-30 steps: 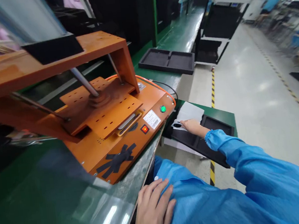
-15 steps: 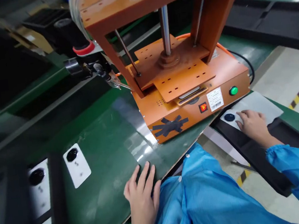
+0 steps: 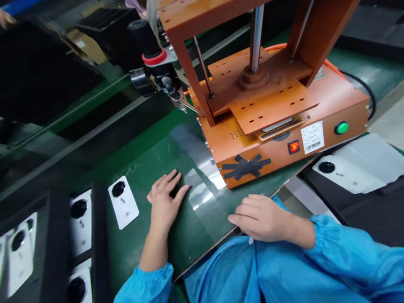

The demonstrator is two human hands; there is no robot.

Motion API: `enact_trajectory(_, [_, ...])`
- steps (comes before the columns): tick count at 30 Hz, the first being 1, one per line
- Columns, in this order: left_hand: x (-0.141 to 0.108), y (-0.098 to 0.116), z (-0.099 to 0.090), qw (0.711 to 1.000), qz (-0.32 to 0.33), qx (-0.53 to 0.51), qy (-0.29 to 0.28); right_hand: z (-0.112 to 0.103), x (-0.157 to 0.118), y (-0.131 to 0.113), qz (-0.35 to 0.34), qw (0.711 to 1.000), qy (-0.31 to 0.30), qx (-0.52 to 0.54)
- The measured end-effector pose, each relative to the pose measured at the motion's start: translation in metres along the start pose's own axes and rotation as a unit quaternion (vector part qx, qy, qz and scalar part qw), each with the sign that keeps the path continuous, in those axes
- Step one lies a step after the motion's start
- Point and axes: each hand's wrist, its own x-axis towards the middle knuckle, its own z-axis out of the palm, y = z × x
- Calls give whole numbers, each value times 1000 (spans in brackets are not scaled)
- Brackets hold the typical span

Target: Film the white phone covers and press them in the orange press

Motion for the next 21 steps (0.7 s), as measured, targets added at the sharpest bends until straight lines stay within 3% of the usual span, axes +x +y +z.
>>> enact_trajectory(4, [-11, -3, 6, 1000, -15, -6, -14, 18, 72, -12, 51, 998, -3, 38])
enact_trajectory(7, [-18, -6, -1, 998, -26, -48, -20, 40, 118, -6, 73, 997, -24, -26])
enact_trajectory(10, [-18, -6, -4, 997, -36, -69, -7, 63, 147, 7, 98, 990, -35, -96])
enact_trajectory(14, [-13, -4, -1, 994, -57, -88, 26, 80, 157, 18, 90, 989, -29, -117])
enact_trajectory(21, [-12, -7, 3, 991, -65, -107, 44, 72, 155, 12, 35, 987, -1, -160])
